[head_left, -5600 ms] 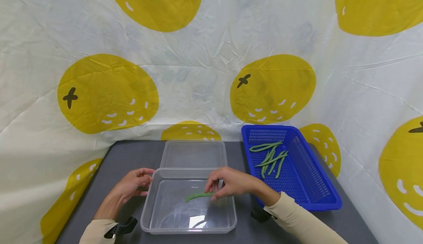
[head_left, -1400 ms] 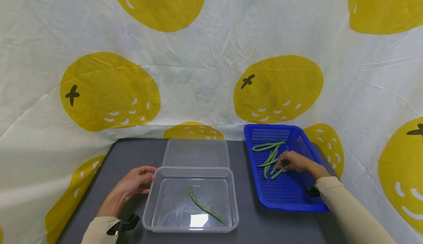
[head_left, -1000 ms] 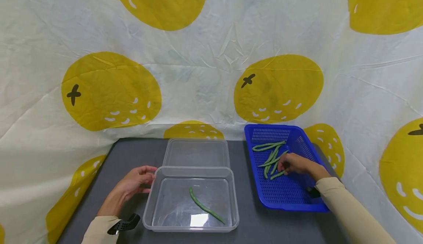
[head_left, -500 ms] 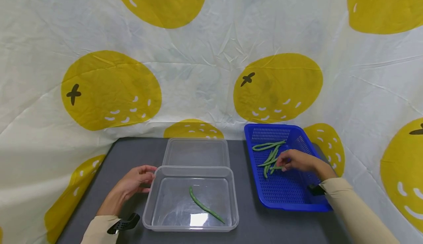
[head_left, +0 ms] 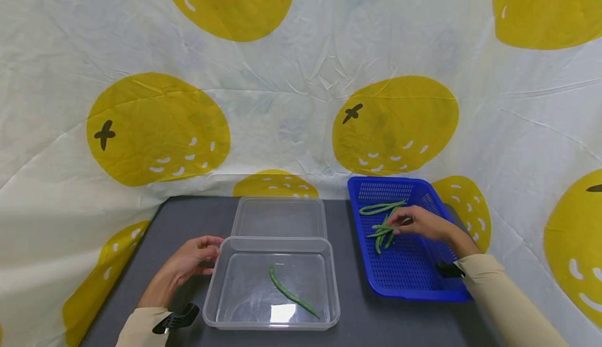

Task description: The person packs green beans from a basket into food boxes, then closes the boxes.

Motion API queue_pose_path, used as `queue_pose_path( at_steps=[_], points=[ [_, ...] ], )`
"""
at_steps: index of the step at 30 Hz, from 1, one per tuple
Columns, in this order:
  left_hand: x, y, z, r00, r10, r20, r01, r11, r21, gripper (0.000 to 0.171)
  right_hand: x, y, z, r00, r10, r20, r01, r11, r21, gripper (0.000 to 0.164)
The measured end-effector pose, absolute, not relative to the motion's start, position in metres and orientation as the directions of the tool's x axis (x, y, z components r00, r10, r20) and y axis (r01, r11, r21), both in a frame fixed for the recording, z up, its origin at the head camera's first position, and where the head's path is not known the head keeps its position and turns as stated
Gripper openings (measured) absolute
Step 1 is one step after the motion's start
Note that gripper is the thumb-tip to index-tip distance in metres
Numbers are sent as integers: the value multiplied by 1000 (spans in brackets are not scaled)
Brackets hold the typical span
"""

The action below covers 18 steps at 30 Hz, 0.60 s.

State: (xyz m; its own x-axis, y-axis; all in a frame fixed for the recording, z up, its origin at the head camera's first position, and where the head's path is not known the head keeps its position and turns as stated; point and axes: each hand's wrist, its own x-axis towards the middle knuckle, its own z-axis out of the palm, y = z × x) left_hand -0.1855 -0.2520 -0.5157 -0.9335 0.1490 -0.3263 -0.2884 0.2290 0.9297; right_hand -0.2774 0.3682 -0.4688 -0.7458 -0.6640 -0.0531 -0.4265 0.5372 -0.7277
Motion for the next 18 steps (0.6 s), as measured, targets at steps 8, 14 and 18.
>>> queue_pose_path(
  at_steps=[8, 14, 18],
  points=[
    [-185, -252, -513, -931, 150, -334, -296, 228, 927, 48, -275, 361, -462, -748, -664, -15, -438, 510, -740, 21],
    [-185, -251, -513, -930, 150, -335, -297, 229, 927, 48, -272, 352, -455, -740, -672, -22, -434, 502, -748, 23],
    [-184, -251, -513, -930, 150, -337, -298, 232, 926, 48, -270, 343, -449, -735, -678, -18, -444, 501, -742, 23]
  ],
)
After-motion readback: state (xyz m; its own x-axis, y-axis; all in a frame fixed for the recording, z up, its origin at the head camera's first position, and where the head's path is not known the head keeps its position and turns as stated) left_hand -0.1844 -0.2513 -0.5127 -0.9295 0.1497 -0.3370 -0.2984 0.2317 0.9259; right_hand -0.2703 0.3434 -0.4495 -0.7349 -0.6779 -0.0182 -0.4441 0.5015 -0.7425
